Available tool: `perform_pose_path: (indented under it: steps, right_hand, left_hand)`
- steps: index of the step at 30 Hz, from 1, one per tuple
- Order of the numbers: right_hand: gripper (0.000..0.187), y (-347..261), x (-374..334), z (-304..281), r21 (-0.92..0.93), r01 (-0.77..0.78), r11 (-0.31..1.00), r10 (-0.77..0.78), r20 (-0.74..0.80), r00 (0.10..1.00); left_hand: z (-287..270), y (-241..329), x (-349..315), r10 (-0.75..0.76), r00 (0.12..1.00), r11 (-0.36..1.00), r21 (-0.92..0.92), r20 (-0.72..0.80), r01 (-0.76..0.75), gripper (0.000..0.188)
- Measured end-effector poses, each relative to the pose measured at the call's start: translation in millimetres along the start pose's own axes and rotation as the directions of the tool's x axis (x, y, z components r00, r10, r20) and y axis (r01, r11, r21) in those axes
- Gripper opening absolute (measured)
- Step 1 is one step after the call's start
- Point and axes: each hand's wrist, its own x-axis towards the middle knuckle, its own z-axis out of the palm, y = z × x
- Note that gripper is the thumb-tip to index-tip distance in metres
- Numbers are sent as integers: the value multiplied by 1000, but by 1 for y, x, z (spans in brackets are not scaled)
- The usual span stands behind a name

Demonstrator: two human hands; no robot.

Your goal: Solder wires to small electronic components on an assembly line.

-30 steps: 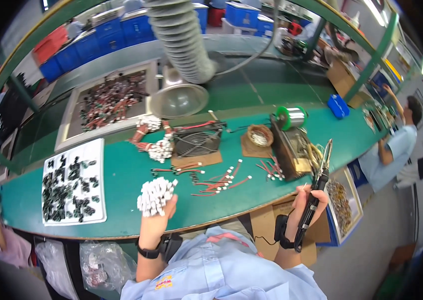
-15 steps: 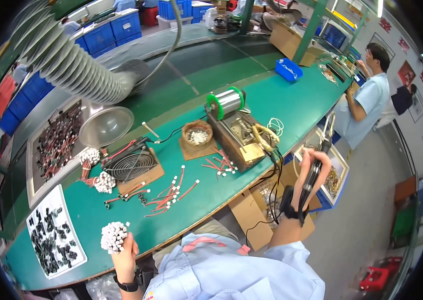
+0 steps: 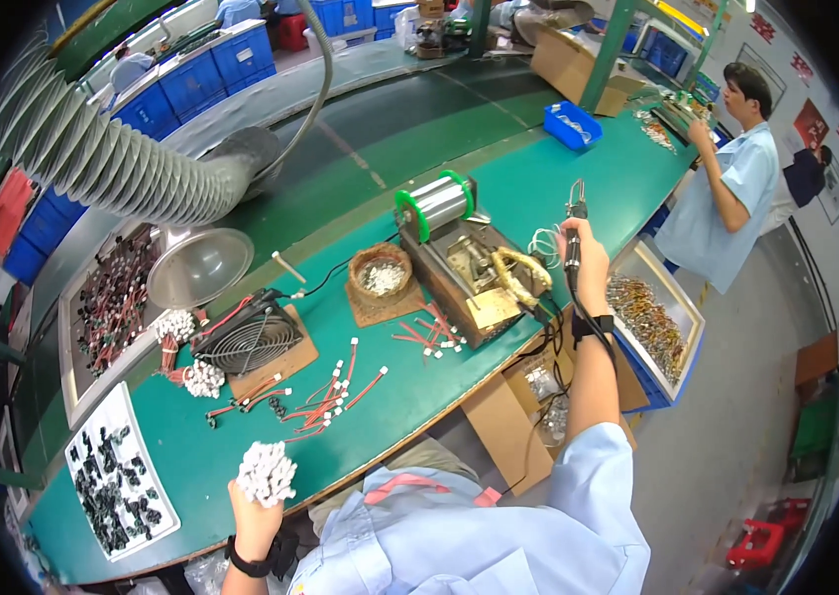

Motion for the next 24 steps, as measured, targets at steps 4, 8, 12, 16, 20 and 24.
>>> perform_pose_path:
  steps: [4, 8, 12, 16, 20, 24]
  right_hand:
    - [14, -4, -6, -7, -74, 97, 993, -91, 72, 993]
    - [9, -51, -22, -36, 238, -84, 968, 91, -17, 996]
    - [7, -58, -48, -55, 386, -108, 916, 141, -58, 988]
    - [8, -63, -73, -73, 467, -115, 877, 158, -54, 986]
    - [9, -72, -87, -84, 509, -122, 852, 171, -50, 984]
    - [9, -79, -90, -90, 525, -118, 843, 172, -56, 983]
  left_hand:
    - [5, 3, 7, -39, 999, 997, 63, 34, 37, 27]
    - [14, 6, 27, -44, 991, 971, 239, 127, 13, 26]
    - [19, 29, 78, 49, 999, 986, 162, -22, -45, 26]
    - [16, 39, 104, 133, 988, 979, 168, -72, -120, 30]
    - [39, 25, 107, 148, 989, 938, 319, -9, -137, 36]
    - [53, 12, 107, -131, 977, 894, 446, 168, 44, 44]
